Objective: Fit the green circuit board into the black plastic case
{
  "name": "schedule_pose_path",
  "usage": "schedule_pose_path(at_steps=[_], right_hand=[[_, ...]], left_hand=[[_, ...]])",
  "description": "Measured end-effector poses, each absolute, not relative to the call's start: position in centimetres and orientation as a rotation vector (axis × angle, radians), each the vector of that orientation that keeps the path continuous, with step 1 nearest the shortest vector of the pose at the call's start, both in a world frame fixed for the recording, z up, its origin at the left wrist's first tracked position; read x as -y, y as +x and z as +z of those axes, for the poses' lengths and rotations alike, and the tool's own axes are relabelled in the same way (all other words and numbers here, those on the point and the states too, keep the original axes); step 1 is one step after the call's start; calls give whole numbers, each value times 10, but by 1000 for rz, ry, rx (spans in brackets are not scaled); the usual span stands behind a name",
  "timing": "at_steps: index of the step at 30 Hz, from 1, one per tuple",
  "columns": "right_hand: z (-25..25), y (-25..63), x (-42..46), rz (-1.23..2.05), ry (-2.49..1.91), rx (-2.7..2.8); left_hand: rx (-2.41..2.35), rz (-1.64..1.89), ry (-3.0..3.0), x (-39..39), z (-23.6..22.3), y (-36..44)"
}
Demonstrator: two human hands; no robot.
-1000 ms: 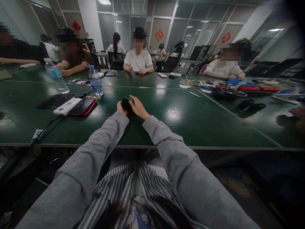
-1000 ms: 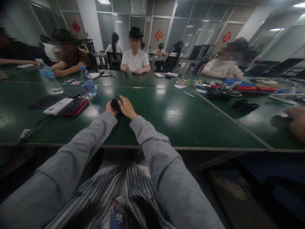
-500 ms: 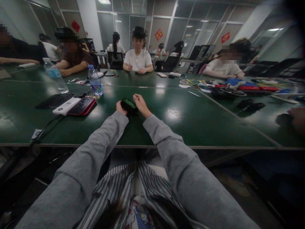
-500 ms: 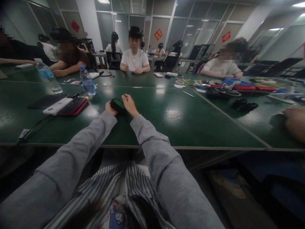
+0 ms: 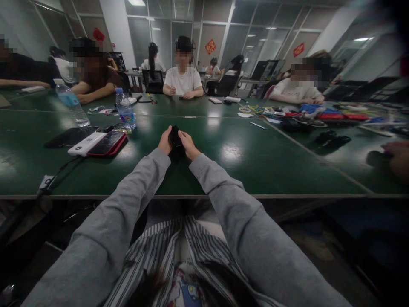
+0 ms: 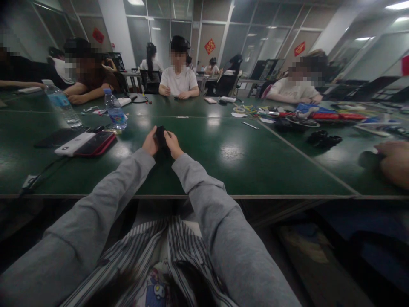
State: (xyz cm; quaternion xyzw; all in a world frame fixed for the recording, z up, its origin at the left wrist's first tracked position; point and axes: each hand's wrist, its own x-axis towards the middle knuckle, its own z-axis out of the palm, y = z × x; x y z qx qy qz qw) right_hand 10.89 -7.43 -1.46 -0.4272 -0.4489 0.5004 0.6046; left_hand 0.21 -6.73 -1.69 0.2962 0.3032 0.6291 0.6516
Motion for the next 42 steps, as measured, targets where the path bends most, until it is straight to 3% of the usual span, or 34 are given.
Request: schedule_pose_path(at_steps=[4,8,23,31,42], right_hand=[[-8,110,79,1490,-910,617],[-3,113,84,1601,-869,410],[2,115,90,1685,-739,272],[5,123,87,1638,-732,202],[0,133,82,1668,-722,202]], left_hand=[[-1089,1433,1307,75,-23,12],[-1295,1367,1768,82,-26,12],[-1323,1494,2201,91,-10,6],[-1165,1800,1947,80,-7,-1],[-897,1846,1022,57,-10,-9]])
